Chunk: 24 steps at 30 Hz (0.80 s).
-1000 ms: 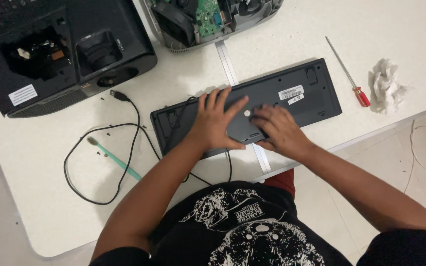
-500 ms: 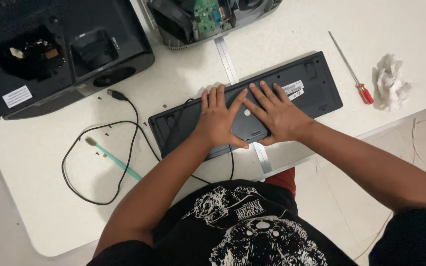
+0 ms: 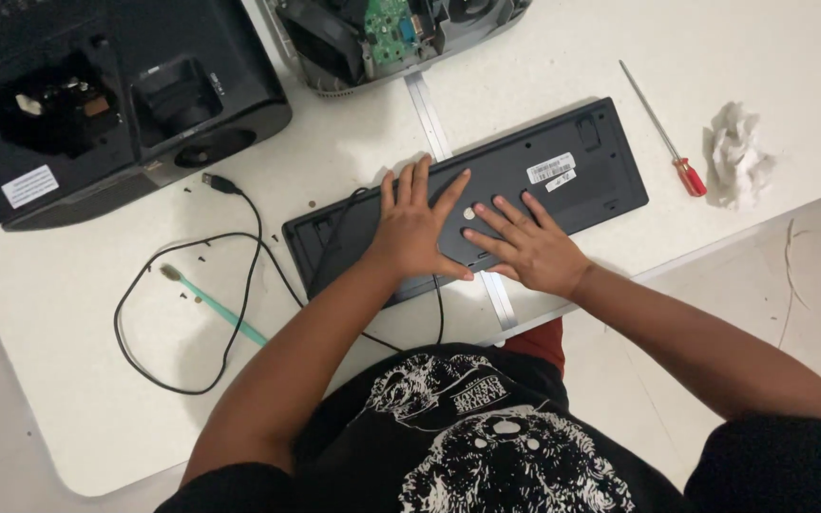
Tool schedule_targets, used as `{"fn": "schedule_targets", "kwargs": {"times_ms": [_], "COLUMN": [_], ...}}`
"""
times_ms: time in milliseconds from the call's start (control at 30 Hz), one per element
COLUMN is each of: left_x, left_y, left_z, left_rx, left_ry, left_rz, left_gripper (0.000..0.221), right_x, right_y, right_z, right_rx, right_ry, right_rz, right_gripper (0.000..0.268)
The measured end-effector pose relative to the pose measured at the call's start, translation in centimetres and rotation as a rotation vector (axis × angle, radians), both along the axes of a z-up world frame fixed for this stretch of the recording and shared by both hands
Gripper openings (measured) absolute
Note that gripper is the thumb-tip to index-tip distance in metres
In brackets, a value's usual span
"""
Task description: Disassembling and reassembling a computer keyboard casing on a workbench
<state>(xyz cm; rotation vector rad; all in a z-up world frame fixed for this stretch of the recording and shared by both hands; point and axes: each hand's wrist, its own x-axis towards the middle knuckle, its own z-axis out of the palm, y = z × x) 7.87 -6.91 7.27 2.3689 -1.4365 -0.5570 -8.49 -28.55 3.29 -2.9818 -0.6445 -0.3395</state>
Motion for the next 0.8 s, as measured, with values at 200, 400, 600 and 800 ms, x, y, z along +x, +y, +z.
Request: {"fn": "schedule_targets", "kwargs": {"times_ms": [200,400,600,800], "left_x": [-4.1,-6.3,-3.8,-1.3], "left_y": [3.4,4.8,4.0,5.8], "left_z": [0.9,-5.0,-5.6,0.0], "left_rx": [-0.063,-0.108,-0.172,-0.400], "left_ry": [-0.200,-0.533,-0.858,-0.939], "left_rz": [-0.056,0.097,-0.004,-0.098], "left_gripper": [0.125,0.066,0.060,0.044], "right_x": [0.9,2.7,5.0,5.3], "right_y": [0.3,0.4,-0.8,-1.9], "right_z": [1.4,2.8,5.5,10.0], "right_rx": [-0.065,-0.168,-0.193,0.099], "right_ry": [-0.071,-0.158,-0.219,-0.088], "right_rz": [0.013,0.106,0.173,0.166], "right_gripper": [0.062,0.064,0.064,0.057]}}
